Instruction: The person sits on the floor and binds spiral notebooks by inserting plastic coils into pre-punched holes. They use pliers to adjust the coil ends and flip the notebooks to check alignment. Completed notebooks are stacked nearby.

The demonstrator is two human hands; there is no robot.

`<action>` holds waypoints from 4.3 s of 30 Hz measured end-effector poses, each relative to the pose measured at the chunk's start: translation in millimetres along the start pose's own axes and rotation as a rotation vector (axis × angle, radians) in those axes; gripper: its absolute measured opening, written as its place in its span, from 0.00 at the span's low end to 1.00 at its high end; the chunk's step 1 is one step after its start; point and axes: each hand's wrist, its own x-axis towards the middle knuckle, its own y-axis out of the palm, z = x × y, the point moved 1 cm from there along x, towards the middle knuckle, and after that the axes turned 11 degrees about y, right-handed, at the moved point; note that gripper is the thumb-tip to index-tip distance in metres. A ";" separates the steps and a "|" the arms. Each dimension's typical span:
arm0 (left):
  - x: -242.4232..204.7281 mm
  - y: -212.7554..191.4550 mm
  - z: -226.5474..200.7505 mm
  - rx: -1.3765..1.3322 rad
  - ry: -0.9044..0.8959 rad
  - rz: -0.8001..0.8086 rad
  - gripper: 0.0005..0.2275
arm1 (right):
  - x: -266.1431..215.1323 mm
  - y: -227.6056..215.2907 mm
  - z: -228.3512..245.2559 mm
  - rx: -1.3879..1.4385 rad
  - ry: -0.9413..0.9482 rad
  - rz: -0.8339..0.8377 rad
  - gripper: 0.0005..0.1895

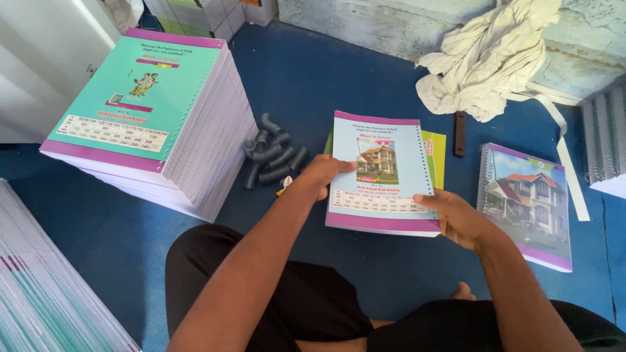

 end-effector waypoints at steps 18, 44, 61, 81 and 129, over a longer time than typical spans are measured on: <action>0.4 5.6 -10.5 0.095 0.059 0.017 0.21 | 50.1 2.5 60.1 0.164 0.001 -0.081 0.27; -19.2 74.9 -49.3 0.346 0.874 -0.071 0.12 | 7.5 14.1 68.9 0.144 -1.029 -0.399 0.25; -14.8 65.8 -44.0 0.346 0.939 -0.037 0.21 | 18.6 3.3 62.9 0.105 -0.905 -0.340 0.22; -11.5 63.5 -40.8 0.302 0.932 0.026 0.20 | 37.8 -1.1 48.3 0.134 -0.969 -0.332 0.24; -7.5 65.1 -43.3 0.014 0.649 0.023 0.22 | -91.5 8.0 132.2 -0.661 -0.964 -0.536 0.13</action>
